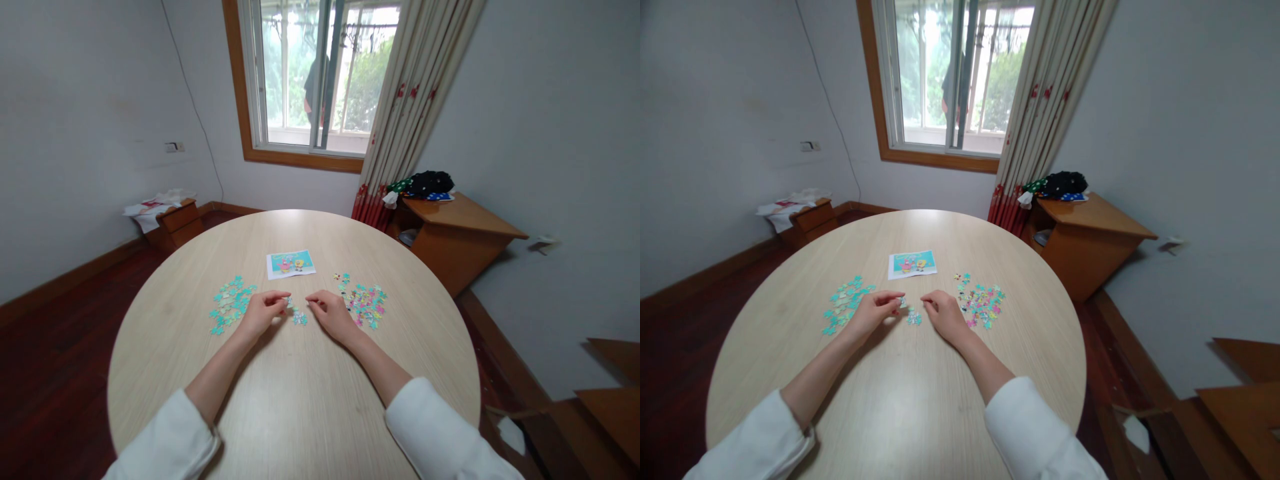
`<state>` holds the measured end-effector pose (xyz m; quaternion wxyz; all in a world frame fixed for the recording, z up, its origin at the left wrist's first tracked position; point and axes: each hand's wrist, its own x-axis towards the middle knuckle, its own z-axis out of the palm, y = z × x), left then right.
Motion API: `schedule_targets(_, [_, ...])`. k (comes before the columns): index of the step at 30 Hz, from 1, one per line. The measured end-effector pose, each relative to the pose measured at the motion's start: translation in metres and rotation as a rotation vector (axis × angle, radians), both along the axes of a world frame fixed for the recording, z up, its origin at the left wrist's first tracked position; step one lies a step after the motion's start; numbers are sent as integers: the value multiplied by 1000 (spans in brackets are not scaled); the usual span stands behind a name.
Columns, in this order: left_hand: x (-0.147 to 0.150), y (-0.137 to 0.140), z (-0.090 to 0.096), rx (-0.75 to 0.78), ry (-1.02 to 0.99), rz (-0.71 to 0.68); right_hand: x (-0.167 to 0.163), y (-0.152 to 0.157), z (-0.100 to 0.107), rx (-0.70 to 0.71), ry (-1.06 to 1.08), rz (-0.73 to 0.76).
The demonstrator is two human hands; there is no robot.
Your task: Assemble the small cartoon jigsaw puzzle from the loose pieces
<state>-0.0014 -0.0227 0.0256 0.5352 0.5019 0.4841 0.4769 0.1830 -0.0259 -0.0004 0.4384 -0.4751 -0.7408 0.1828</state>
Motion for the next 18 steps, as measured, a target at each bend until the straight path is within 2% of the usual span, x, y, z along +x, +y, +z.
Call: schedule_targets(18, [2, -3, 2, 27, 36, -78, -1, 0, 0, 1, -22, -10])
